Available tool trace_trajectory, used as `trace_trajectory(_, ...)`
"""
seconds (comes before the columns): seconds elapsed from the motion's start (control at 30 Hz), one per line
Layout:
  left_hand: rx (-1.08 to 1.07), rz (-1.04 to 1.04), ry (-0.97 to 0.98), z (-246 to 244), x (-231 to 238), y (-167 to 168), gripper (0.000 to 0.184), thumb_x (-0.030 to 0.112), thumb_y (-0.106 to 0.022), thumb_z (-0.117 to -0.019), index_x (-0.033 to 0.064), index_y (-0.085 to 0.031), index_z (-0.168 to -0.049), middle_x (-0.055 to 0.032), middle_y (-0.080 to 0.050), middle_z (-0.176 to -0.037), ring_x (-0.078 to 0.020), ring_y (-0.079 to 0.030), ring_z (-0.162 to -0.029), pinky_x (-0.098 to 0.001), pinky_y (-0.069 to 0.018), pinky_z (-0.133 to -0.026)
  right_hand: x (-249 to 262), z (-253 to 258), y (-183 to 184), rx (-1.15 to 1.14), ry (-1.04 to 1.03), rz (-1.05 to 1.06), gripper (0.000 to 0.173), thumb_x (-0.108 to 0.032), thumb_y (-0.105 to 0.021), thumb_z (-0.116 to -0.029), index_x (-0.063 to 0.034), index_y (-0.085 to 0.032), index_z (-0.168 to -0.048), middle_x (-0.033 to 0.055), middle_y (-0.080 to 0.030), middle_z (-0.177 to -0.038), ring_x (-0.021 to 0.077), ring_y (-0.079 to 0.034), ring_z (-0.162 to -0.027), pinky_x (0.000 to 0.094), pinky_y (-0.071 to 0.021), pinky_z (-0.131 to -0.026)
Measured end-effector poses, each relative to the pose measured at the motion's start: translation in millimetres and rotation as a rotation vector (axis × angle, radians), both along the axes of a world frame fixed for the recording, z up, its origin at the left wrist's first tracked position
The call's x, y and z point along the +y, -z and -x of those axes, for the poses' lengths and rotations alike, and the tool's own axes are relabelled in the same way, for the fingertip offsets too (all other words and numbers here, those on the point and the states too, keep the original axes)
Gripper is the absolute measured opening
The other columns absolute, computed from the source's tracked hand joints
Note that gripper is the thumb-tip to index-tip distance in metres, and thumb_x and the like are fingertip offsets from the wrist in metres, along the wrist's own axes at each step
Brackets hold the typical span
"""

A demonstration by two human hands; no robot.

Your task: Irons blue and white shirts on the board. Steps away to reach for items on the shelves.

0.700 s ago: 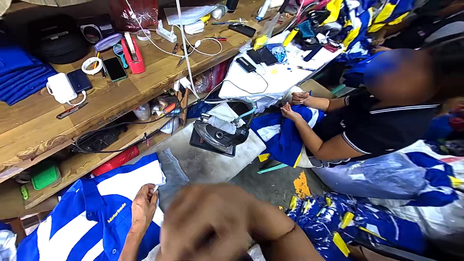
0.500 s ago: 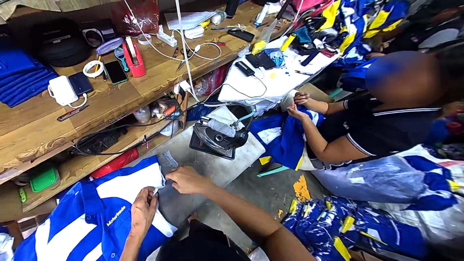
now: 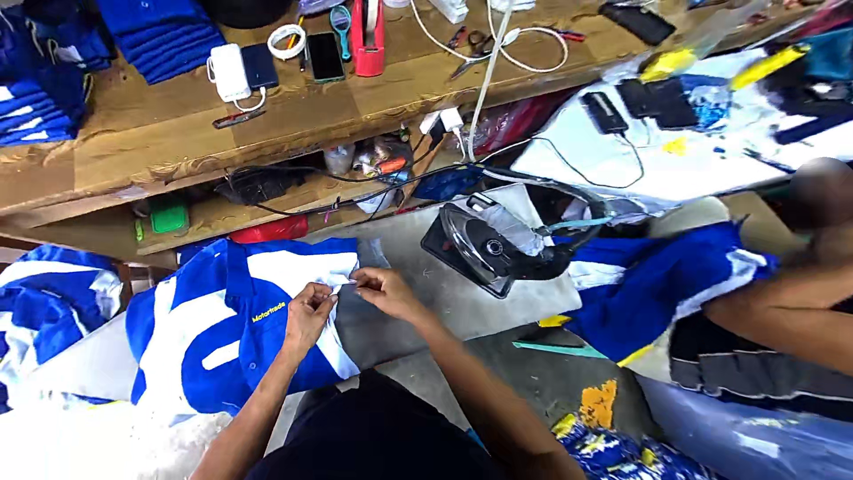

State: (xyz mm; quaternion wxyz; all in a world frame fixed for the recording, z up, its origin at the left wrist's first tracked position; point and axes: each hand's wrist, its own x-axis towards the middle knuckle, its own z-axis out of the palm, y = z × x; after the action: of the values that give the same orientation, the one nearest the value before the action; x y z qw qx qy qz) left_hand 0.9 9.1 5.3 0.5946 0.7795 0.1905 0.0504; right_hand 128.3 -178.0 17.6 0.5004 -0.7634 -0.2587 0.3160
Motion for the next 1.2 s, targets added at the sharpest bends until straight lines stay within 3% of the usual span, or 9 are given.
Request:
trace_trajectory(0.17, 0.007, -0.028, 0.025, -1.9, -1.1, -2.6, 0.019, 0.013, -0.069, -0.0940, -0.0006, -0.070, -0.107, -0.0042, -0.071, -0.086, -0.0068, -0.066, -0.071, -0.0238, -0.0573, -0.068, 14.2, -5.3, -6.3, 0.034, -0.031, 0.106, 0.040, -0.037, -0.063, -0.1005, -0.0049, -0.070, -0.123, 0.0073, -0.073, -0.095, 0.0116, -0.067, -0.076, 0.0313, -0.0573, -0.073)
trace_trajectory(0.33, 0.129, -0.292, 0.372, 0.2, -2.0, -8.9, 0.029, 0.019, -0.060, -0.0998, 0.0009, -0.069, -0.121, -0.0137, -0.072, -0.106, -0.0204, -0.070, -0.092, -0.0362, -0.0579, -0.089, 9.2, -0.3, -1.7, 0.278, 0.075, 0.135, 0.029, -0.027, -0.063, -0.1025, -0.0026, -0.068, -0.118, 0.0043, -0.070, -0.080, 0.0097, -0.063, -0.057, 0.0264, -0.0541, -0.053)
trace_trajectory(0.43, 0.193, -0.329, 0.530, -11.9, 12.5, -30.4, 0.032, 0.024, -0.057, -0.1030, 0.0025, -0.070, -0.122, -0.0140, -0.073, -0.109, -0.0234, -0.071, -0.098, -0.0423, -0.0566, -0.095, 1.7, 8.3, 5.3, 0.407, 0.160, 0.064, 0.022, -0.018, -0.064, -0.1017, -0.0004, -0.066, -0.114, 0.0050, -0.071, -0.080, 0.0122, -0.067, -0.060, 0.0287, -0.0582, -0.057)
trace_trajectory(0.53, 0.115, -0.464, 0.369, -41.3, 40.0, -50.6, 0.031, 0.019, -0.050, -0.1052, 0.0015, -0.071, -0.120, -0.0157, -0.072, -0.117, -0.0274, -0.070, -0.108, -0.0456, -0.0547, -0.099, 0.7, 13.0, 1.6, 0.453, 0.165, -0.001, 0.025, -0.012, -0.063, -0.1014, 0.0000, -0.064, -0.123, 0.0055, -0.073, -0.082, 0.0125, -0.068, -0.060, 0.0284, -0.0589, -0.056)
trace_trajectory(0.6, 0.099, -0.611, 0.299, -65.3, 71.8, -41.6, 0.031, 0.012, -0.051, -0.1038, 0.0036, -0.068, -0.130, -0.0167, -0.067, -0.132, -0.0336, -0.061, -0.126, -0.0525, -0.0471, -0.110, 3.2, 16.2, -1.7, 0.478, 0.145, -0.011, 0.033, -0.011, -0.063, -0.1014, -0.0005, -0.060, -0.133, 0.0069, -0.073, -0.085, 0.0136, -0.068, -0.061, 0.0289, -0.0591, -0.055)
trace_trajectory(0.7, 0.264, -0.729, 0.341, -84.3, 120.2, -22.6, 0.047, 0.021, -0.061, -0.1013, 0.0112, -0.055, -0.147, -0.0170, -0.055, -0.149, -0.0409, -0.047, -0.141, -0.0647, -0.0374, -0.113, 7.6, 19.8, 0.2, 0.486, 0.139, -0.042, 0.029, -0.012, -0.065, -0.1000, 0.0014, -0.063, -0.126, 0.0070, -0.074, -0.088, 0.0152, -0.072, -0.067, 0.0313, -0.0631, -0.063)
trace_trajectory(0.87, 0.690, -0.877, 0.382, -59.0, 141.7, -34.9, 0.073, 0.062, -0.057, -0.0969, 0.0137, -0.050, -0.151, -0.0207, -0.050, -0.151, -0.0449, -0.046, -0.139, -0.0683, -0.0362, -0.109, -10.5, 23.7, 11.8, 0.474, 0.137, -0.033, 0.018, -0.017, -0.064, -0.1010, 0.0008, -0.068, -0.104, 0.0056, -0.073, -0.080, 0.0152, -0.071, -0.064, 0.0323, -0.0631, -0.062)
trace_trajectory(0.97, 0.815, -0.875, 0.436, -34.1, 118.1, -51.1, 0.077, 0.063, -0.056, -0.0970, 0.0058, -0.051, -0.148, -0.0292, -0.053, -0.145, -0.0495, -0.054, -0.130, -0.0684, -0.0401, -0.106, -32.6, 33.4, 13.3, 0.459, 0.104, 0.057, 0.019, -0.019, -0.064, -0.1014, -0.0002, -0.069, -0.102, 0.0049, -0.072, -0.077, 0.0138, -0.069, -0.061, 0.0310, -0.0614, -0.060)
trace_trajectory(1.2, 0.646, -0.778, 0.495, -32.7, 116.1, -49.0, 0.054, 0.042, -0.063, -0.0995, 0.0113, -0.058, -0.144, -0.0175, -0.057, -0.145, -0.0372, -0.051, -0.137, -0.0626, -0.0358, -0.113, -43.9, 27.9, 1.6, 0.422, -0.097, 0.067, 0.028, -0.021, -0.071, -0.0956, -0.0034, -0.067, -0.116, 0.0026, -0.071, -0.086, 0.0110, -0.068, -0.066, 0.0297, -0.0605, -0.062)
